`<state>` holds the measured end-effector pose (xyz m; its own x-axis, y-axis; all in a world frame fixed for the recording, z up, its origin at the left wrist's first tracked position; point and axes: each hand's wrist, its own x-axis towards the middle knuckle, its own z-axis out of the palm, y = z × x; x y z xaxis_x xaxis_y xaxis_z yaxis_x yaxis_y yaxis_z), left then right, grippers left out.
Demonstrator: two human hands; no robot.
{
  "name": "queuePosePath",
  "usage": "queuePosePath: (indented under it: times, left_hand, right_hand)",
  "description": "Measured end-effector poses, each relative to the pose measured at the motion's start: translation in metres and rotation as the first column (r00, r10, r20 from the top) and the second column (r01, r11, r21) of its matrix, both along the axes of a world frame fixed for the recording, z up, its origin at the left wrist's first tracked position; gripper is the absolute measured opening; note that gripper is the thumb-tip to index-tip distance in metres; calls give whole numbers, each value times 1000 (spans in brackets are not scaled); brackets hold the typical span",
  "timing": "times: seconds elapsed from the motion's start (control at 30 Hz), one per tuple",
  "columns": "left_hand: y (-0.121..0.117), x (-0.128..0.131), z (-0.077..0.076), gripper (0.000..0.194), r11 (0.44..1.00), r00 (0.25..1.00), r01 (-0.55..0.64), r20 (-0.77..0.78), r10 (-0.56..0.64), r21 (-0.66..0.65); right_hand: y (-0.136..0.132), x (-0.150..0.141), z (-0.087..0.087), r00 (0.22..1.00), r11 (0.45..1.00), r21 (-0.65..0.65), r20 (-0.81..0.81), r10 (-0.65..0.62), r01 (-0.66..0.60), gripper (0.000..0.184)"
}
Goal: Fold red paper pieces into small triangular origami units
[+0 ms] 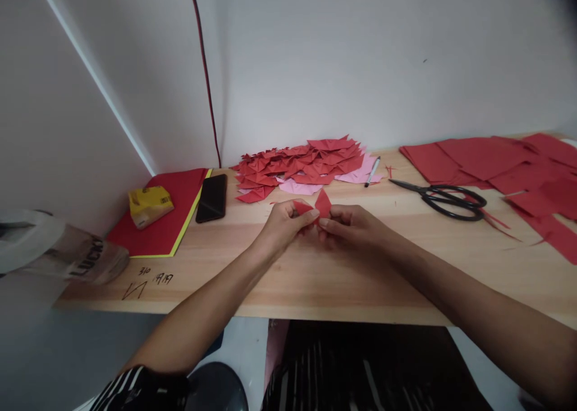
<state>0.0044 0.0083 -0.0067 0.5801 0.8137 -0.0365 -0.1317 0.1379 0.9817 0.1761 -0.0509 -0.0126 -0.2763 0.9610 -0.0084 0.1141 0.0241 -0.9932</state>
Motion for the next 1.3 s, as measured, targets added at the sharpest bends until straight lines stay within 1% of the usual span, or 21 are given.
queuePosePath:
  times: [0.13, 0.23, 0.37, 0.43, 0.57, 0.77, 0.97, 1.07, 1.2, 1.23, 1.3]
  left_hand:
    - [1, -2, 3, 32, 998, 997, -68, -23, 69, 18]
    - [2, -4, 5, 28, 998, 997, -63, -37, 63, -6]
    - [4, -4, 3, 28, 996, 998, -59, 4, 60, -63]
    - [5, -4, 2, 29, 996, 999, -42, 19, 44, -74]
    - [6, -5, 1, 30, 998, 999, 31, 42, -29, -55]
    - [5, -4, 4, 26, 999, 999, -40, 33, 41, -31]
    - [4, -2, 2, 21, 998, 997, -54, 57, 56, -41]
    - [6, -2, -1, 23, 998, 996, -18, 82, 22, -58]
    - [5, -1, -2, 28, 994, 988, 108, 119, -103, -35]
    - [4, -1, -2, 27, 992, 986, 124, 119, -120, -24]
    - [2, -1, -1, 25, 993, 987, 117, 115, -116, -8]
  right_hand:
    - [0, 1, 0, 1000, 1000, -17, 5, 7, -7, 34]
    - [0, 0, 3, 999, 999, -22, 12, 34, -33, 35]
    - [1, 0, 5, 999, 998, -48, -4, 39, -39, 36]
    - [1, 0, 4, 1000, 998, -58, -26, 16, -18, 36]
    - [2, -1, 2, 999, 997, -68, -27, -46, 44, 38]
    - [1, -3, 4, 999, 996, -82, -23, -42, 40, 38]
    - [1, -4, 2, 999, 998, -45, -28, -37, 36, 36]
    - [1, -5, 1, 997, 997, -36, -42, -68, 66, 34]
    - [0, -4, 0, 987, 990, -5, -75, -140, 140, 31]
    - [0, -4, -1, 985, 988, 6, -81, -153, 154, 30]
    - [1, -4, -1, 984, 986, 29, -76, -160, 162, 29]
